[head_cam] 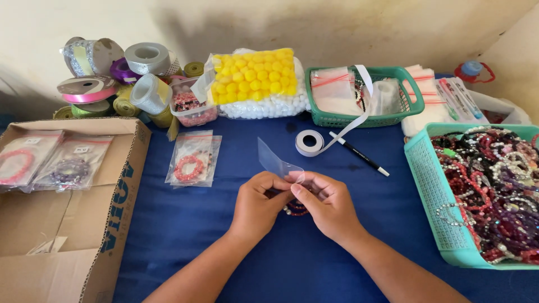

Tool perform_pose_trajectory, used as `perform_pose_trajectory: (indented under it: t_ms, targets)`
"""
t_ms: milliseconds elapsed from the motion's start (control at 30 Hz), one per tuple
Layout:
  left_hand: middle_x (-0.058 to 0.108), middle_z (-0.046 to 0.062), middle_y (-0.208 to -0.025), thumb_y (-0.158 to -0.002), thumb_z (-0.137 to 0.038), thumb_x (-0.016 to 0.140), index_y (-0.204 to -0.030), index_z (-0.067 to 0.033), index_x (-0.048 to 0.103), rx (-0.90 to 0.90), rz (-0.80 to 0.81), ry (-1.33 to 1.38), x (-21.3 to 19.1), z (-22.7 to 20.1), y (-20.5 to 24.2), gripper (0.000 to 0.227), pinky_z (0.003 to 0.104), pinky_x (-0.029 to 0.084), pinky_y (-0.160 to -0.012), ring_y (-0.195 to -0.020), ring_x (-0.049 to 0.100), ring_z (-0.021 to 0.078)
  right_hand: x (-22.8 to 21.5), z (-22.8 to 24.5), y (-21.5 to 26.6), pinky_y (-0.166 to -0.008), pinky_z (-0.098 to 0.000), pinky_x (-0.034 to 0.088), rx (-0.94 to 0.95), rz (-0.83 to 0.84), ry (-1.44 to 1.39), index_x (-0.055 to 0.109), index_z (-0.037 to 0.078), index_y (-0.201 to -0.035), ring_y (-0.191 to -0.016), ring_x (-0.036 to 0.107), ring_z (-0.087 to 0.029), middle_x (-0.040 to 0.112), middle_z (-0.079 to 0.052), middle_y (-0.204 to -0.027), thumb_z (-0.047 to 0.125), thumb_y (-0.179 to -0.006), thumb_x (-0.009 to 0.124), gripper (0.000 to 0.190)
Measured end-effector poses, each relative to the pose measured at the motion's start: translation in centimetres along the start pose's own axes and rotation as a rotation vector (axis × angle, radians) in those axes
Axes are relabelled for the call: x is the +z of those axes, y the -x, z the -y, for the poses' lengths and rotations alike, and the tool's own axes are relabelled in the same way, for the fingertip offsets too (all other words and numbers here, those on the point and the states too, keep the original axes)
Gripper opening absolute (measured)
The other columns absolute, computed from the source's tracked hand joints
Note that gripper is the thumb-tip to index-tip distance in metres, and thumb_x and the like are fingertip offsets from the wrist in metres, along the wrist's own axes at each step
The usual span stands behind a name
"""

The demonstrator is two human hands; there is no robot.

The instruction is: The person selects beaded bracelets from a basket and places them individually into small plastic bags.

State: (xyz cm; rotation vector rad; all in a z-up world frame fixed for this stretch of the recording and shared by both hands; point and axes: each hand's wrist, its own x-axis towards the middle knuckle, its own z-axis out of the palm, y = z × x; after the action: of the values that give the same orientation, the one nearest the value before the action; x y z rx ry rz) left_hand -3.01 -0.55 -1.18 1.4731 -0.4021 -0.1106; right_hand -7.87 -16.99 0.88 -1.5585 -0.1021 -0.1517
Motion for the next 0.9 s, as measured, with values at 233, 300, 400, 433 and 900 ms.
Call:
perform_pose_trajectory:
  t_ms: [233, 300, 400, 433, 900]
  targets:
    - [0.071, 0.003, -0.091, -0.089, -0.006, 0.078, -0.094, -0.0015, 0.077, 0.032, 0.078, -0.042, -0.3, -1.7, 0.0, 0.007, 0.023, 0.051, -0.067, -0.076, 0.063, 0.0087, -0.9, 0.0, -0.5, -0.071, -0.0229, 0.052, 0.116, -0.1, 0.051, 0.072, -0.003, -0.126, -0.083, 0.064, -0.007, 0.079, -0.009, -0.112, 0.014, -0.102, 0.06, 0.032]
    - [0.07, 0.004, -0.09, -0.092, -0.007, 0.074, -0.098, -0.0023, 0.077, 0.029, 0.067, -0.099, -0.3, -1.9, -0.1, 0.008, 0.023, 0.05, -0.066, -0.076, 0.063, 0.0089, -0.8, 0.5, -0.6, -0.072, -0.0232, 0.055, 0.102, -0.106, 0.045, 0.072, -0.002, -0.122, -0.086, 0.069, -0.007, 0.079, -0.005, -0.111, 0.012, -0.099, 0.057, 0.031]
    - [0.069, 0.004, -0.09, -0.091, -0.007, 0.074, -0.098, -0.0021, 0.077, 0.018, 0.014, -0.108, 0.0, -1.9, 0.1, 0.009, 0.023, 0.052, -0.065, -0.076, 0.065, 0.0092, -0.3, 0.0, -0.4, -0.082, -0.0222, 0.057, -0.028, -0.091, 0.116, 0.07, -0.002, -0.118, -0.09, 0.072, -0.007, 0.078, -0.007, -0.101, 0.01, -0.101, 0.06, 0.023]
    - [0.069, 0.004, -0.09, -0.091, -0.007, 0.074, -0.098, -0.0021, 0.077, 0.018, 0.014, -0.109, 0.0, -2.1, 0.1, 0.009, 0.023, 0.052, -0.065, -0.076, 0.065, 0.0092, -0.1, 0.1, -0.4, -0.082, -0.0222, 0.057, -0.028, -0.091, 0.115, 0.07, -0.002, -0.118, -0.09, 0.072, -0.007, 0.078, -0.007, -0.101, 0.01, -0.101, 0.06, 0.023]
    - [0.066, 0.018, -0.133, -0.082, -0.016, 0.073, -0.128, -0.0067, 0.064, 0.739, 0.003, -0.829, -1.7, -8.0, -0.9, 0.048, 0.05, 0.032, -0.111, -0.128, 0.059, 0.036, -1.7, 1.5, -1.1, -0.071, -0.0258, 0.057, -0.254, -0.056, 0.5, 0.073, 0.002, -0.111, -0.083, 0.075, -0.012, 0.074, -0.008, -0.098, 0.003, -0.093, 0.063, 0.021]
